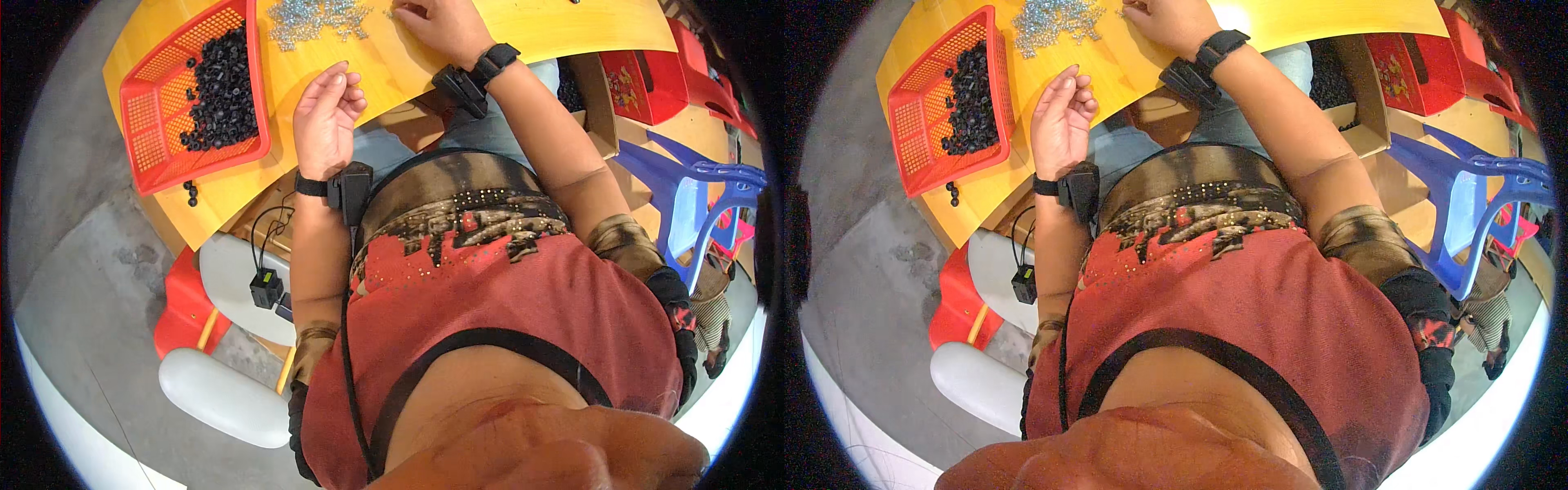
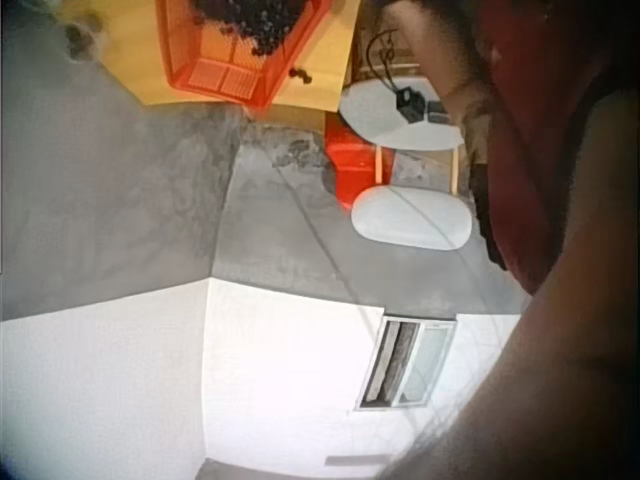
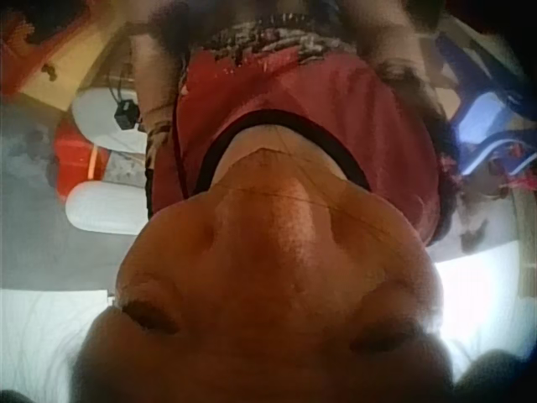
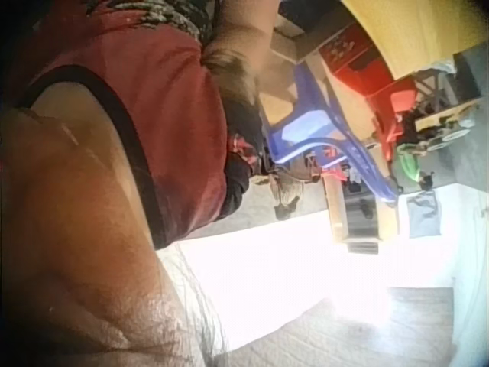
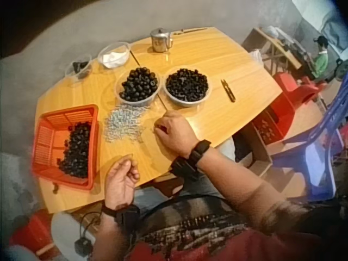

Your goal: The person repeatedly assembles small components by picking up black caps and metal pins from the table and inserting the pins into the caps by hand.

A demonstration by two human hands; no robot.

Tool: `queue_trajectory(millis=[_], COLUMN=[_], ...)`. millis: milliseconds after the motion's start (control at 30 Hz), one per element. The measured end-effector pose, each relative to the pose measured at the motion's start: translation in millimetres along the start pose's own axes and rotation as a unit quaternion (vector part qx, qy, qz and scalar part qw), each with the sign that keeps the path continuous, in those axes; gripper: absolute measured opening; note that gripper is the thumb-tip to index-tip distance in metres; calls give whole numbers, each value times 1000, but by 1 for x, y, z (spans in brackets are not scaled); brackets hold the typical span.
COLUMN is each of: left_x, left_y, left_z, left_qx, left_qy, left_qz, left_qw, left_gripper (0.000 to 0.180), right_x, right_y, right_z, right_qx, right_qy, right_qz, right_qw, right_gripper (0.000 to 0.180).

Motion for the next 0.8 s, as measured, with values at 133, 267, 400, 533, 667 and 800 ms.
queue_trajectory(millis=[133, 267, 400, 533, 667, 800], left_x=[1, 0, 4, 5, 5, 4], left_y=[1, 0, 2, 3, 4, 4], left_z=[-2, -2, -1, -2, -2, -2], left_qx=[7, 6, 8, 5, 5, 10], left_qy=[-3, 4, 4, 2, 4, 7], left_qz=[-2, 6, 12, 16, 15, 17], left_qw=[1000, 1000, 1000, 1000, 1000, 1000], left_gripper=[21, 21, 21, 21, 21, 21], right_x=[13, 16, 23, 22, 26, 32], right_y=[3, 6, -7, -13, -16, -17], right_z=[12, 53, 23, 13, 17, 9], right_qx=[-32, -139, -15, 3, 19, 31], right_qy=[15, 32, -18, 15, 31, 34], right_qz=[24, -6, -5, -12, 7, -3], right_qw=[999, 990, 1000, 1000, 999, 999], right_gripper=[12, 12, 14, 17, 17, 16])
Point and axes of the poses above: each hand's wrist, its own y-axis away from the middle knuckle, its own x-axis out of the palm, z = x × y, the point moved 9 cm from there along -y, towards the middle knuckle, and after that the axes turned 1 degree about -y, right-handed, at the moved point
